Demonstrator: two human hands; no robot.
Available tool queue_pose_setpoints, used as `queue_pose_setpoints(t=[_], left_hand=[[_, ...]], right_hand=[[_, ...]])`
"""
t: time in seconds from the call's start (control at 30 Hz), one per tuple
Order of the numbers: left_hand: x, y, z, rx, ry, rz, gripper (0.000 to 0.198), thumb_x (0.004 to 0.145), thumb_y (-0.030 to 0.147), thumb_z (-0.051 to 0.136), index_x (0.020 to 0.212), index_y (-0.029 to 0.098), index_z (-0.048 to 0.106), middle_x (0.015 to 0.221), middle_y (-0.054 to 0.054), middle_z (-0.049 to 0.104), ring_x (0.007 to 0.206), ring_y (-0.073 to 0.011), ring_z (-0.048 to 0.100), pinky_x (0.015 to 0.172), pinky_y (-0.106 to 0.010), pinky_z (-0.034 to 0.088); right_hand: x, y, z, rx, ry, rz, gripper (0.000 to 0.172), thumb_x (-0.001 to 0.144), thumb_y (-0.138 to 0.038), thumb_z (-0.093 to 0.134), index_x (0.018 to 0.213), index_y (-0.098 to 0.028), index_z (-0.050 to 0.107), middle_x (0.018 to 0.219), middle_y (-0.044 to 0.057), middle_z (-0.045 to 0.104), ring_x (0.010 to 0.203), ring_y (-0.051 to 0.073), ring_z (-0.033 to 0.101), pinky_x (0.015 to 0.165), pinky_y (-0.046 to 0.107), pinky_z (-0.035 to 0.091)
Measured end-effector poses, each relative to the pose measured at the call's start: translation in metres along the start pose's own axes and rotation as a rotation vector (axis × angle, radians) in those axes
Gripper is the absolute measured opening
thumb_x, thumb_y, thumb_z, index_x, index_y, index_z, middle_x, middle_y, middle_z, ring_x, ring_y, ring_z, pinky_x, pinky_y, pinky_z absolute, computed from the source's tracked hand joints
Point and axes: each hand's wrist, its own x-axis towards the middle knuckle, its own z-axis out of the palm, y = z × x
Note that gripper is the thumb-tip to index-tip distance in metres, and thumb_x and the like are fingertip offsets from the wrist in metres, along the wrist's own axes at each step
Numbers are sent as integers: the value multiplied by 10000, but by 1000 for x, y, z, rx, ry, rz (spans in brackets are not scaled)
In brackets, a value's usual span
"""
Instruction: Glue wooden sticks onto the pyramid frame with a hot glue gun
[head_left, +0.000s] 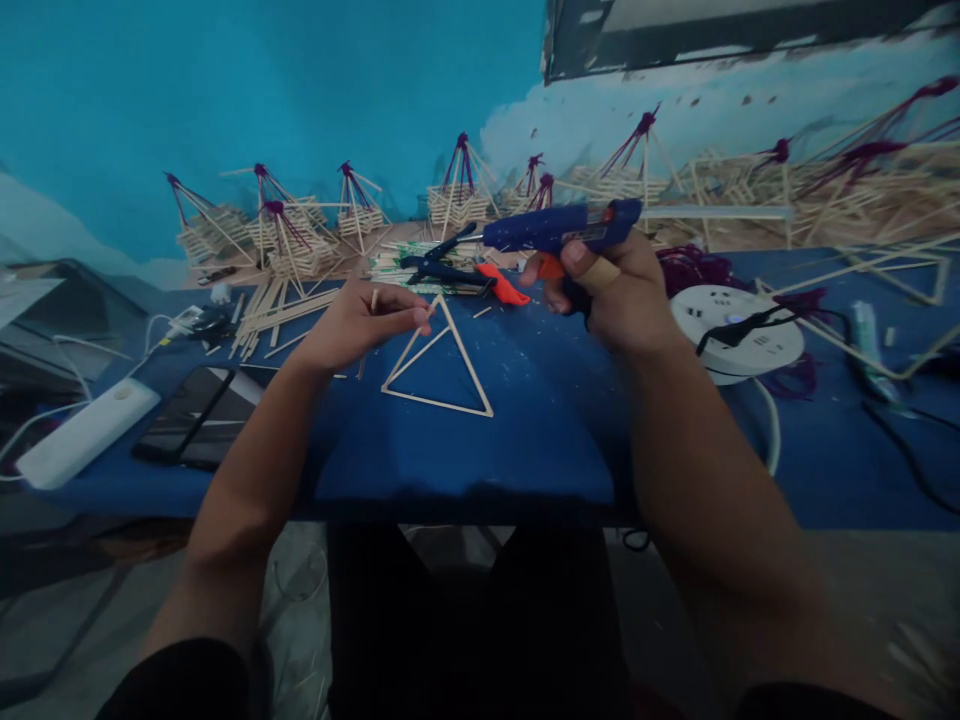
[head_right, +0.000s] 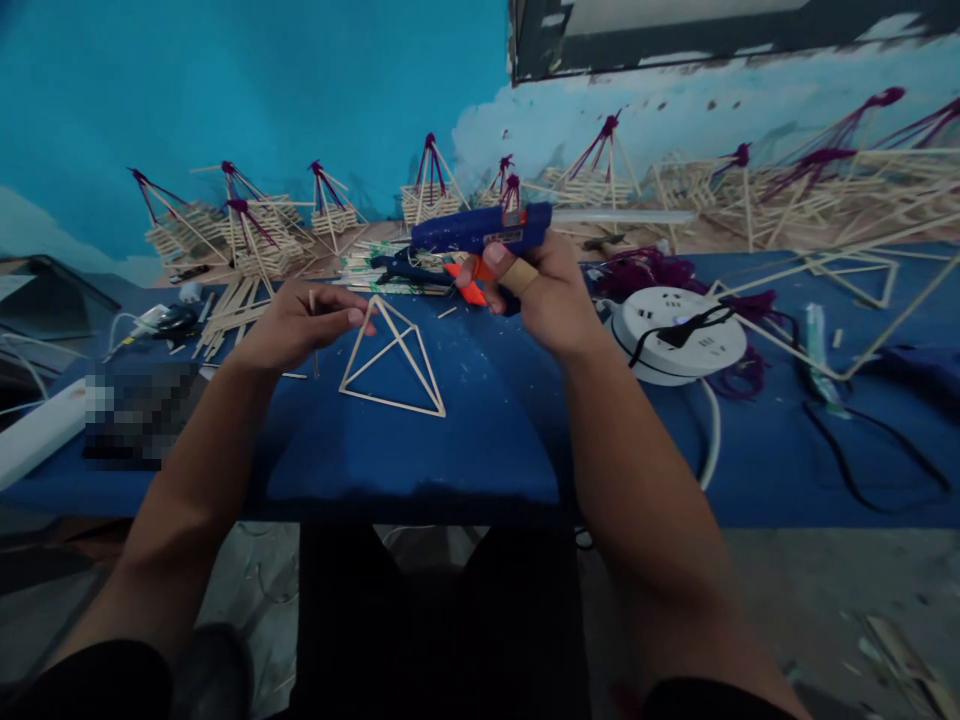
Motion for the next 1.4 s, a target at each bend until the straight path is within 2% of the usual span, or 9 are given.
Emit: queue_pose_setpoints(t=[0.17,0.33,0.5,0.7,0.8,0.9,1.07,1.17,1.4], left_hand=[[-5,6,11,1,42,111,329,785,499,1013,747,200,880,702,-62,818,563,-85,555,524,-229,445],[-9,8,12,16,80,135,373,787,532,1011,756,188,872,704,-76,825,615,-130,683,583,-249,541],[-10,9,5,38,36,141,312,765,468,1025,758,195,873,705,-63,809,597,-118,635,553,-264,481],[-11,8,-4,87,20,162,219,804,390,980,766,203,873,598,-39,697,530,-103,460,510,-308,335],[-12,8,-6,102,-1,150,182,813,347,959,770,193,873,570,-29,654,513,-88,406,508,-311,279],[-11,8,-8,106,-3,134,179,785,318,980,751,193,857,563,-22,644,514,-91,431,515,-313,285],[-7,1,-10,79,2,146,183,743,296,1004,762,193,853,538,-15,633,524,-109,482,521,-308,324],[-5,-5,-12,61,18,140,207,708,288,1023,754,183,850,528,-18,622,500,-101,444,502,-313,299],[-3,-12,-15,55,37,159,272,717,411,1043,767,219,857,578,-42,684,536,-125,495,479,-308,368]], right_hand=[[-6,-9,6,91,-94,93,253,836,-400,901,935,-244,729,854,15,781,467,99,447,482,323,409],[-10,-16,8,36,-79,59,248,800,-432,864,908,-249,735,761,12,763,478,129,471,464,326,395],[-13,-13,16,1,-112,63,348,844,-575,841,906,-256,717,751,27,772,459,136,471,441,329,365],[-20,-9,24,-68,-27,81,552,765,-799,872,936,-304,700,704,25,720,484,181,489,430,366,406],[-23,-8,28,-54,4,57,509,780,-755,887,933,-306,704,684,14,705,496,187,523,432,352,394],[-24,-6,31,-30,4,41,455,795,-697,884,909,-289,719,655,4,684,479,165,514,428,331,367],[-22,-2,30,-125,29,71,543,764,-791,859,952,-308,698,673,12,663,556,199,579,441,334,413],[-22,0,28,-120,-6,53,492,813,-746,828,927,-286,697,667,17,663,530,181,555,427,317,391],[-25,5,28,-130,29,65,448,850,-704,813,905,-284,667,701,11,655,548,170,572,409,289,388]])
